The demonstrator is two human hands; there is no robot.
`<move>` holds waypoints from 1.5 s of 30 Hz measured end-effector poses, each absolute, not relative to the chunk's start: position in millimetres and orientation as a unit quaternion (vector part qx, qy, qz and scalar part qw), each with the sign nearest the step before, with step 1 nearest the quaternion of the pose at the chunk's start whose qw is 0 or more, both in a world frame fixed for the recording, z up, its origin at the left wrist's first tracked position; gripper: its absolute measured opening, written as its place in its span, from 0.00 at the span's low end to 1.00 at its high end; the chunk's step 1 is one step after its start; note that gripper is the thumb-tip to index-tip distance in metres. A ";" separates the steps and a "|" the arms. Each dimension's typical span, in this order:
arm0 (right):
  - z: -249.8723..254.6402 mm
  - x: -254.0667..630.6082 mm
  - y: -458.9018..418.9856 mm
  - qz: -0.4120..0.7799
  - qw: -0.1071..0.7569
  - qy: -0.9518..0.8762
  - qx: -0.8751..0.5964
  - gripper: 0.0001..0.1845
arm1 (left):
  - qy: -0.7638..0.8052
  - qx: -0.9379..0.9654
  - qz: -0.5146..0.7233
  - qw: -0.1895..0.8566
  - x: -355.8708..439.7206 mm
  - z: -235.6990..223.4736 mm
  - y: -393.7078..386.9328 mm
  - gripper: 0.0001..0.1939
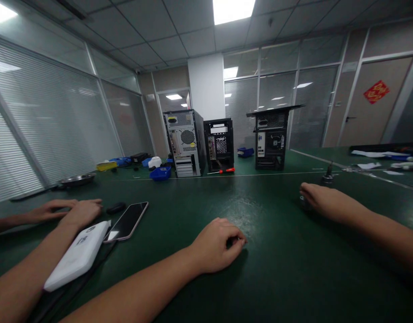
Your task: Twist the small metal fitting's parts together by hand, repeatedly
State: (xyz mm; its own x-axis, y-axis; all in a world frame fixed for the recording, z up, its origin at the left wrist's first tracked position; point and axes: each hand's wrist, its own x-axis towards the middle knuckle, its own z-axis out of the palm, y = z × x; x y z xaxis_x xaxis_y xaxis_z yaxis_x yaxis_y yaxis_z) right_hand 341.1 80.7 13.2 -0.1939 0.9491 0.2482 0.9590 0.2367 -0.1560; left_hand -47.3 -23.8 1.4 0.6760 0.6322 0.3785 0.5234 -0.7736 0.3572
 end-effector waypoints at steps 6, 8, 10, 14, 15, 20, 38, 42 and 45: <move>11.9 351.1 87.1 0.020 0.151 -0.756 -0.636 0.23 | 0.319 0.908 0.248 0.108 -47.1 1.8 -24.1 0.07; 12.8 356.2 89.8 0.037 0.150 -0.752 -0.640 0.24 | 0.319 0.909 0.247 0.106 -47.1 1.8 -24.2 0.07; 13.6 360.5 92.1 0.055 0.153 -0.749 -0.643 0.25 | 0.321 0.909 0.246 0.104 -47.1 2.3 -24.6 0.07; 12.9 365.0 94.9 0.110 0.172 -0.732 -0.650 0.27 | 0.322 0.910 0.238 0.102 -47.1 3.8 -25.5 0.07; 12.4 365.5 95.4 0.130 0.176 -0.730 -0.648 0.28 | 0.322 0.911 0.238 0.101 -47.2 4.1 -25.6 0.07; 12.1 368.7 96.7 0.203 0.202 -0.721 -0.631 0.26 | 0.319 0.910 0.243 0.102 -47.9 4.0 -25.6 0.07; 14.3 358.0 82.6 0.186 0.225 -0.763 -0.577 0.25 | 0.320 0.907 0.251 0.106 -47.6 1.1 -24.3 0.07; 11.8 359.3 79.5 0.180 0.217 -0.771 -0.571 0.29 | 0.317 0.908 0.253 0.107 -47.2 1.2 -24.3 0.06; 5.5 357.2 80.1 0.141 0.201 -0.797 -0.552 0.35 | 0.319 0.907 0.254 0.106 -46.9 2.5 -25.1 0.06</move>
